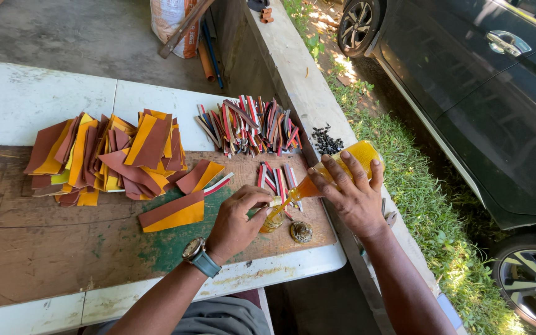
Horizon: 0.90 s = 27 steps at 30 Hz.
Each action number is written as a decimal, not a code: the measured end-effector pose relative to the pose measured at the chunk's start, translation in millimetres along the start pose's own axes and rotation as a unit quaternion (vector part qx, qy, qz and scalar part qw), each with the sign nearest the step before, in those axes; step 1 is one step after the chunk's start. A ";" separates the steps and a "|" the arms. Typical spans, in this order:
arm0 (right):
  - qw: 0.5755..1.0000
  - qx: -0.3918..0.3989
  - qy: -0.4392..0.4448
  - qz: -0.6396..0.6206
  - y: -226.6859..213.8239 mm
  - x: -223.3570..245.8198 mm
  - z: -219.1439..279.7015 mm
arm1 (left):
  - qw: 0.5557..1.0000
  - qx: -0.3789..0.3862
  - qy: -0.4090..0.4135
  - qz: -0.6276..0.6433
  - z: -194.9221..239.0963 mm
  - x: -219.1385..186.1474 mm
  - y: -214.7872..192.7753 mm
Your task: The person assembles small leather pieces by hand, aligning and pressing together yellow, brown, and striped strips. They occasionally pour a yellow liquid from a bottle into a small container and use a brush to apply it to the leather edges before joining them.
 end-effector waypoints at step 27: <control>0.998 -0.002 0.026 -0.053 3.4 1.4 2.1 | 1.000 0.001 0.019 -0.024 -5.9 2.8 6.1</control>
Point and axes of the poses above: each hand's wrist, its own z-axis away from the middle knuckle, its own y-axis out of the palm, x = y × z, the point moved 2 cm from there along -z, towards the middle knuckle, and after that the axes turned 9 degrees about -y, right-handed, at the moved point
